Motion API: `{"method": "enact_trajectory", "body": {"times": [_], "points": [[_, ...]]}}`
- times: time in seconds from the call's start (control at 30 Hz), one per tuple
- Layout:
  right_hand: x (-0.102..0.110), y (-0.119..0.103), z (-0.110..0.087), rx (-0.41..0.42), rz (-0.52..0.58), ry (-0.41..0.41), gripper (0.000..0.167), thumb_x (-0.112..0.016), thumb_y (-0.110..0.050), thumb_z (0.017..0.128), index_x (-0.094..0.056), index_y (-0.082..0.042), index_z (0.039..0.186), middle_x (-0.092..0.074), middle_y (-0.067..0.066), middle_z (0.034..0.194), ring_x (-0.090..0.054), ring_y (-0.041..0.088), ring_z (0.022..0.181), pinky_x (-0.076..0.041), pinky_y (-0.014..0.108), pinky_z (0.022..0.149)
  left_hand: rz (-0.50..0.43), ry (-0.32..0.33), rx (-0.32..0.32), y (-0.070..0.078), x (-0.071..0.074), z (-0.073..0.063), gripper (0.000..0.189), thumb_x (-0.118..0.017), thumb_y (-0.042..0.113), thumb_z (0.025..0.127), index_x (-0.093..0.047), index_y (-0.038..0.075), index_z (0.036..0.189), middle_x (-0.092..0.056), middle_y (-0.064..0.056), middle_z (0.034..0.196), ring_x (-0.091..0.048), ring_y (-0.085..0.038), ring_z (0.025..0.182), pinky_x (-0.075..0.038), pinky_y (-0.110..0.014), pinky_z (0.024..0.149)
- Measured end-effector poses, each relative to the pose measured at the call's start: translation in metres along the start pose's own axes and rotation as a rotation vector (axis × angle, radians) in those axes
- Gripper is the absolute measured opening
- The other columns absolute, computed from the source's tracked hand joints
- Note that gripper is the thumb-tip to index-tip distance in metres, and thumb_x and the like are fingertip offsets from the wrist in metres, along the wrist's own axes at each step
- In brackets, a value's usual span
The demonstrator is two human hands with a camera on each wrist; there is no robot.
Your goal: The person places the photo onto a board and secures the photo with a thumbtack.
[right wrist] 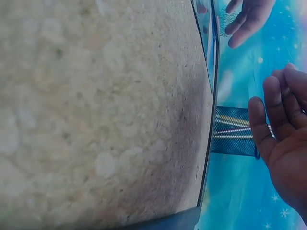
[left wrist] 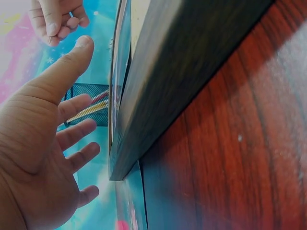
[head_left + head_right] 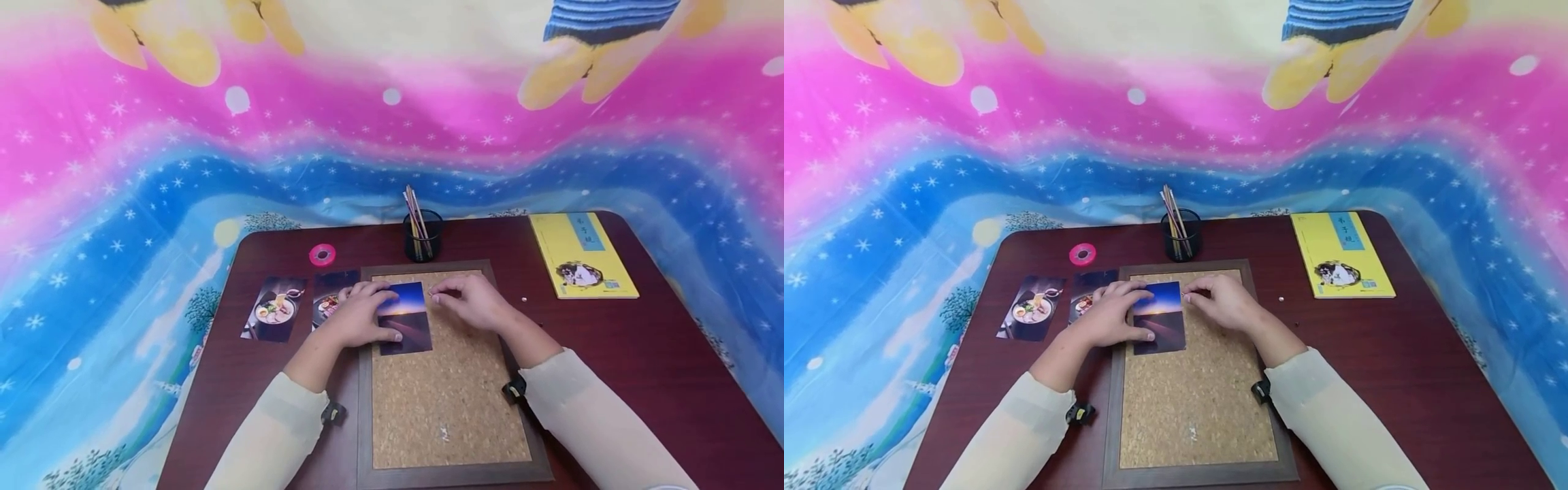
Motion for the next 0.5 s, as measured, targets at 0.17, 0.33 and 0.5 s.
{"method": "enact_trajectory", "body": {"times": [0.17,0.33,0.5], "points": [[-0.003,-0.001,0.009,0.006,-0.027,-0.018,0.016,-0.071,-0.03,0.1,-0.081,-0.02,0.109,-0.076,-0.01,0.104,-0.068,0.009,0.094,-0.057,0.037,0.082,0.004,0.005,0.001,-0.001,-0.001,0.001,0.081,-0.083,0.064,0.077,-0.061,0.025,0.144,-0.043,-0.001,0.16,-0.033,-0.031,0.146,-0.023,-0.065,0.111],[-0.007,-0.004,0.023,0.028,-0.075,-0.064,0.013,-0.07,-0.033,0.101,-0.079,-0.025,0.106,-0.075,-0.013,0.101,-0.065,0.008,0.084,-0.053,0.035,0.076,0.013,0.02,0.008,-0.002,-0.002,0.002,0.076,-0.083,0.059,0.08,-0.062,0.025,0.143,-0.044,-0.002,0.16,-0.036,-0.031,0.145,-0.025,-0.065,0.11],[-0.012,-0.006,0.039,0.057,-0.085,-0.122,0.013,-0.066,-0.03,0.103,-0.077,-0.022,0.106,-0.072,-0.011,0.094,-0.06,0.011,0.074,-0.049,0.034,0.069,0.027,0.036,0.015,-0.003,-0.002,0.003,0.065,-0.081,0.053,0.085,-0.064,0.022,0.14,-0.049,-0.004,0.157,-0.038,-0.031,0.143,-0.027,-0.064,0.109]]}}
Point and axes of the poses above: each hand's wrist, its own z-axis towards the middle knuckle, its own x-axis out of the back of the hand, y = z × x, the point moved 1 cm from there along z, towards the middle knuckle
